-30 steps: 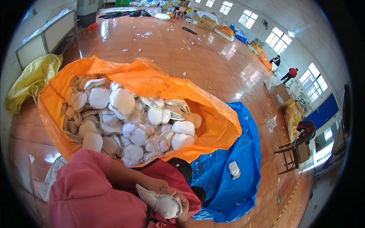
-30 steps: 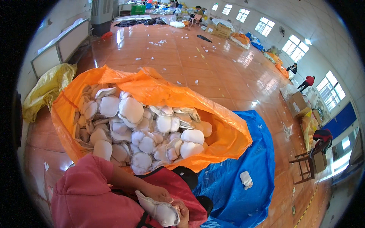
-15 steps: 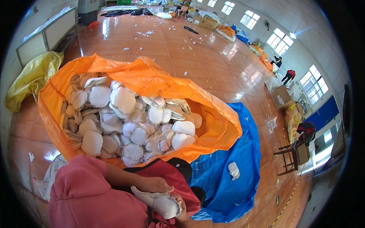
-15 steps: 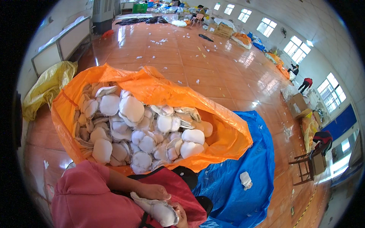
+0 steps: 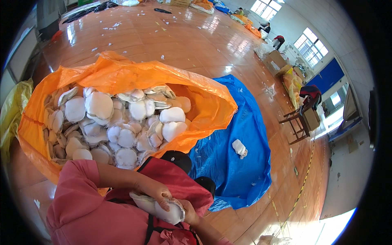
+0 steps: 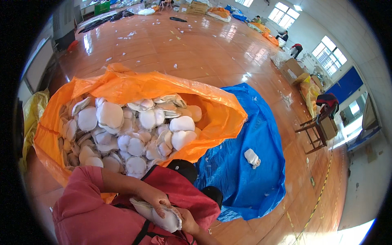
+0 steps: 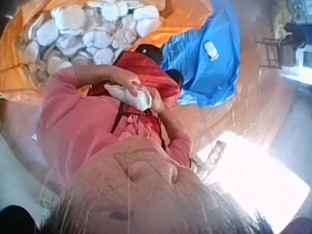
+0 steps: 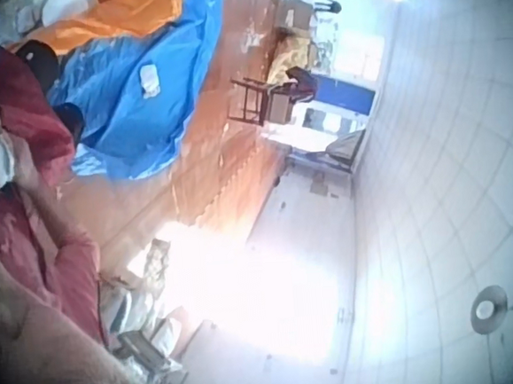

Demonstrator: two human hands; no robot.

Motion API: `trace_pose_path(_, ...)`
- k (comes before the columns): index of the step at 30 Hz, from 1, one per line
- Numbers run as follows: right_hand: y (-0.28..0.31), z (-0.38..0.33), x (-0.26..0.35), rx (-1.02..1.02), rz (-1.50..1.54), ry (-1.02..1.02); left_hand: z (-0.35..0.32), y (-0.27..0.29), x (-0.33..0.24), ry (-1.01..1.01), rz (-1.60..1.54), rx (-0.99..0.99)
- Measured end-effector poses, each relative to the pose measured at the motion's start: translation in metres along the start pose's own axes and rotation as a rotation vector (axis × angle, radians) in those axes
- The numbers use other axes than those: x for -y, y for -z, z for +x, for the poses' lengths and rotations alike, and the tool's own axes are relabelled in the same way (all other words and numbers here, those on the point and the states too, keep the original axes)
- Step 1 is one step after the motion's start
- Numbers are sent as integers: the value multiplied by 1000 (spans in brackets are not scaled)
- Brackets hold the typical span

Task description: The person sits on the floor and repeatedly picks white insole-like items from a large orange bag. They align the pieces and sew them together by hand using a needle and thread, then place the finished items onto a blue tarp beside them.

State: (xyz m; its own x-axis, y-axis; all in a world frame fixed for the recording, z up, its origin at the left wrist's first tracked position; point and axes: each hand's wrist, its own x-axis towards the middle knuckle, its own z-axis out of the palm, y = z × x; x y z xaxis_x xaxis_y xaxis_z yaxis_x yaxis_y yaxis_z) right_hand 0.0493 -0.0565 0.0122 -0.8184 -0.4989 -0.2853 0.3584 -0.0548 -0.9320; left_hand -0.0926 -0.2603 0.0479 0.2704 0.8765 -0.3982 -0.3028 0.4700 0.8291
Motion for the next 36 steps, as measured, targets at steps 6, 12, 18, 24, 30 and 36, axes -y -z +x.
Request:
trace_pose_path(6, 31, -4, 0, 167, 150, -44, -4, -2, -4, -175, -19, -82)
trace_pose_path(12, 34, -10, 32, 56, 248, -17, 5, 2, 2, -334, -354, -216)
trace_pose_path(18, 39, 9, 26, -124, 108, 0, 16, 4, 13, -442, -499, -308)
trace_pose_path(24, 32, 35, 8, -193, -221, -68, 8, 21, 35, -368, 40, -471)
trace_pose_path(30, 31, 69, -5, -389, -586, 69, 3, 33, 26, -314, 526, -626)
trace_pose_path(36, 21, 68, -12, -373, -712, 147, -3, 25, 24, -379, 1000, -600)
